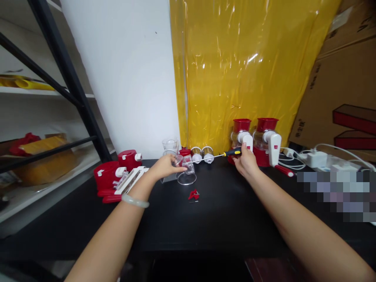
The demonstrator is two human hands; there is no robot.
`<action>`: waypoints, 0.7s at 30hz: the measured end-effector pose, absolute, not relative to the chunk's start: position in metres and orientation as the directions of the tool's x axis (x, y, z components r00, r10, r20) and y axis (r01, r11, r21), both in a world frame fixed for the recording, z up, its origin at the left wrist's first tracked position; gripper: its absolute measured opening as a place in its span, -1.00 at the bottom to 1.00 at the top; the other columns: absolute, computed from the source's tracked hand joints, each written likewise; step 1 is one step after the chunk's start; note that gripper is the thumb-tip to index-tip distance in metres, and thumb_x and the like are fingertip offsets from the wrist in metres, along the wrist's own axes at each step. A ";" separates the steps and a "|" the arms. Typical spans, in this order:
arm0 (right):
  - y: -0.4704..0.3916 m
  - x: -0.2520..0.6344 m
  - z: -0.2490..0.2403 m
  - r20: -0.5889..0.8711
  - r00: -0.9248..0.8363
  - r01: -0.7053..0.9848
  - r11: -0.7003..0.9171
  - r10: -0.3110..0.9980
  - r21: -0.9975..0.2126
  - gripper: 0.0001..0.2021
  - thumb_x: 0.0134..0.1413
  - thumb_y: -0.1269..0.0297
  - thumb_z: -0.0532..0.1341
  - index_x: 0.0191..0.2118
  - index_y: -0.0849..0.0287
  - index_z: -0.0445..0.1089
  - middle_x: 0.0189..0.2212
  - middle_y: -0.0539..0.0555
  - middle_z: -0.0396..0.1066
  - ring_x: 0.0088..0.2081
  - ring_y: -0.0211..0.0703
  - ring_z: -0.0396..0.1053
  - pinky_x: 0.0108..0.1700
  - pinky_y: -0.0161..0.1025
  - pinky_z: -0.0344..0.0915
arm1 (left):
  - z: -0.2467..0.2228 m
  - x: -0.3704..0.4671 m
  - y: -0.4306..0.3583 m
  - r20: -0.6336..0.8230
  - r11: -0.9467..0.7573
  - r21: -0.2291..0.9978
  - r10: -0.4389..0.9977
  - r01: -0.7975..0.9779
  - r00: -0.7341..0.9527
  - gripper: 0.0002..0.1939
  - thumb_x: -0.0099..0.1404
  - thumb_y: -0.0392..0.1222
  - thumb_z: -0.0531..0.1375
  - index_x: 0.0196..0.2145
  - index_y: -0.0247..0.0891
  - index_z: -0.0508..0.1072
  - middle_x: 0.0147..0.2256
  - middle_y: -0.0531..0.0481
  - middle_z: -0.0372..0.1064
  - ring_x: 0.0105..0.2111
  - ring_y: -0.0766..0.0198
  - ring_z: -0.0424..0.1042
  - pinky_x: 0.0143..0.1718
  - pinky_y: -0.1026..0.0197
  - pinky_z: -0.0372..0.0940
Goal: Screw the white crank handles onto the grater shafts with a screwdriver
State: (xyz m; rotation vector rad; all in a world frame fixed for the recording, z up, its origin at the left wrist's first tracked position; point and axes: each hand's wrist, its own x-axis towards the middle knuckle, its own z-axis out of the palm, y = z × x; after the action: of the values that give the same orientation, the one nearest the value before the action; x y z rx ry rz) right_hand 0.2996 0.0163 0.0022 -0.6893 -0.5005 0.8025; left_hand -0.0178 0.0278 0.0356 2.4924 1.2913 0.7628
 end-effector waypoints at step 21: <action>0.005 0.298 -0.001 0.069 0.580 -0.568 0.464 0.812 -0.680 -0.95 0.11 0.35 0.05 -0.32 0.13 0.23 -0.42 -0.03 0.46 -0.39 -0.28 0.41 -0.40 -0.35 0.24 | 0.012 -0.020 0.014 0.550 -0.617 0.207 0.715 0.759 0.432 -0.53 0.16 0.24 0.20 -0.25 -0.25 0.49 0.07 -0.29 0.39 0.13 -0.12 0.32 0.11 -0.14 0.25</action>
State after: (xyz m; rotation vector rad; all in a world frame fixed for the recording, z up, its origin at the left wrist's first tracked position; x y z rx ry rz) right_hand 0.2984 0.0045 -0.0010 -0.6592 -0.4153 0.8777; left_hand -0.0198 0.0137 0.0122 2.7183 1.4016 0.9869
